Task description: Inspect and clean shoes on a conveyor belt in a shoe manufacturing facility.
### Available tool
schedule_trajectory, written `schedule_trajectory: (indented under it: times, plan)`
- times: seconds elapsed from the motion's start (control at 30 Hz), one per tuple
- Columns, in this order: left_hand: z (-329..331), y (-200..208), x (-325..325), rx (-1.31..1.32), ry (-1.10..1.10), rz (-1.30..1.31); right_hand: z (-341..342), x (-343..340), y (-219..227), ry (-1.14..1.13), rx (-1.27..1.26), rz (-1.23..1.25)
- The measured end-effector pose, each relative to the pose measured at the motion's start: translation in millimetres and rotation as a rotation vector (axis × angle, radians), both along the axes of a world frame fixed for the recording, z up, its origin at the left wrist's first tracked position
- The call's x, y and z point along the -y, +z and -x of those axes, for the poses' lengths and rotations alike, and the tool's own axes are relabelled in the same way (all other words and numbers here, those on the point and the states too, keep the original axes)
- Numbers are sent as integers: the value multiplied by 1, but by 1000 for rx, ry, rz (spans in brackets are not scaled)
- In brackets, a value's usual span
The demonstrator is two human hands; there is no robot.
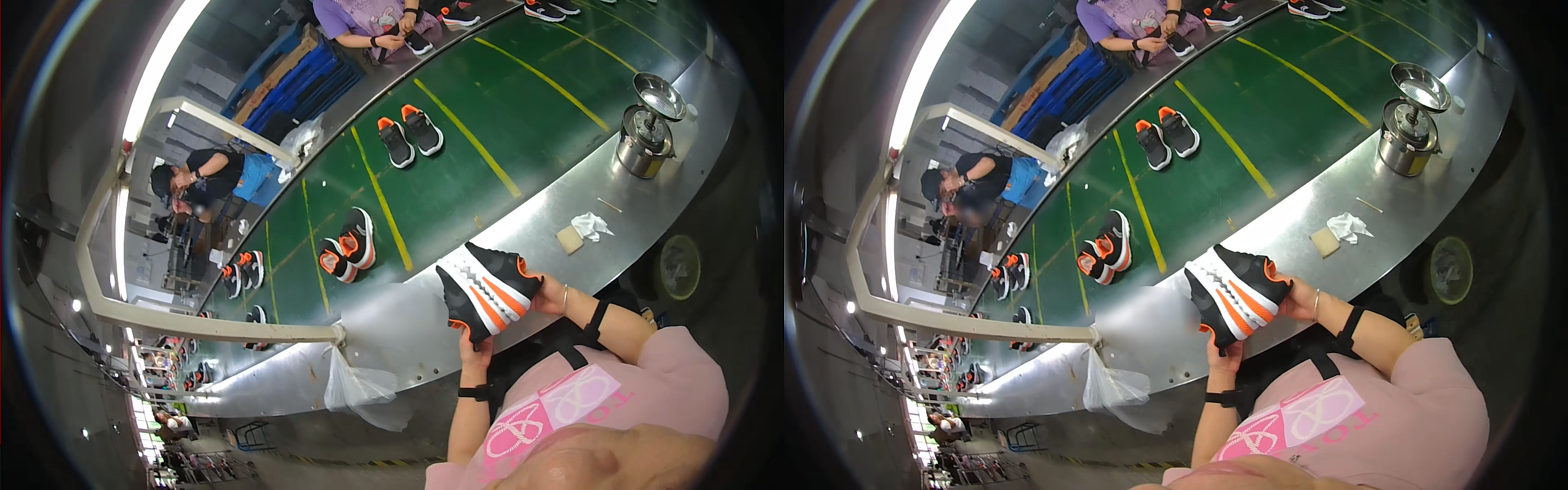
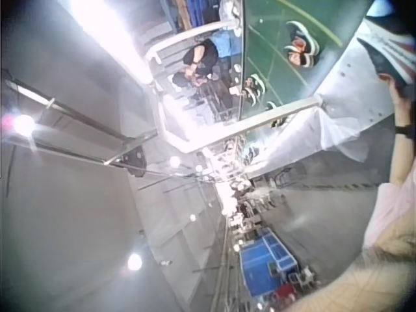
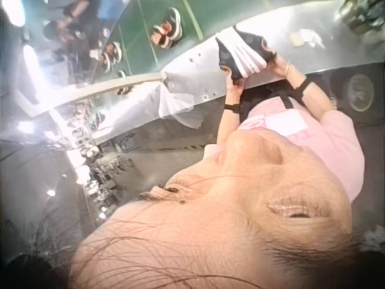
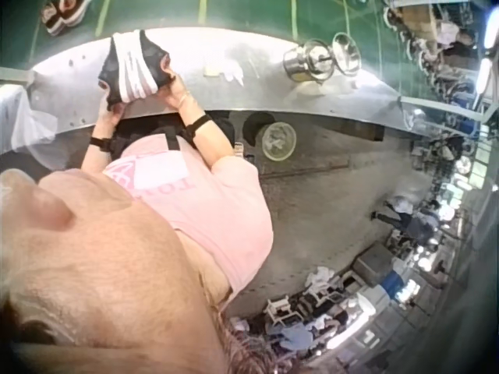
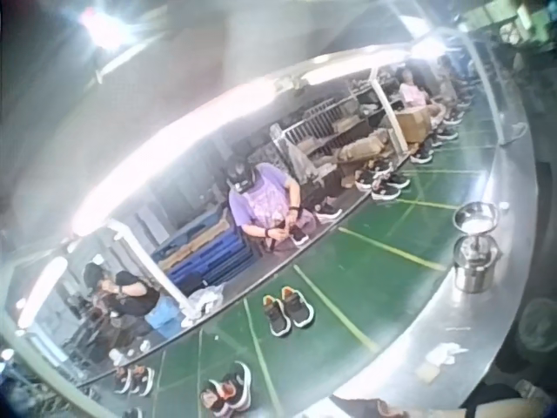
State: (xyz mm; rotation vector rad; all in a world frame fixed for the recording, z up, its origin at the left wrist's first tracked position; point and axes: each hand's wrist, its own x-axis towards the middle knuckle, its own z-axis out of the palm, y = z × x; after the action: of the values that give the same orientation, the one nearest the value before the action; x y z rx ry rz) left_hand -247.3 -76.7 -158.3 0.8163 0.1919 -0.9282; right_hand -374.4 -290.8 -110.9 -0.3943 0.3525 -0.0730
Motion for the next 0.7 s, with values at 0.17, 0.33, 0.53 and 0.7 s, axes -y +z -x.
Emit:
schedule_trajectory:
  times: [0.17,0.33,0.53,0.7]
  plan:
    - [3,11,1,24,8,-23,-4,1,-23,3,18,-56]
    - [-1,-10,-1,-111,83,33,-6,2,-22,-15,8,-94]
    - [2,0,9,-60,-16,83,0,9,-30,4,61,-33]
    - [0,11,0,-32,-19,91,-5,2,-20,15,42,-95]
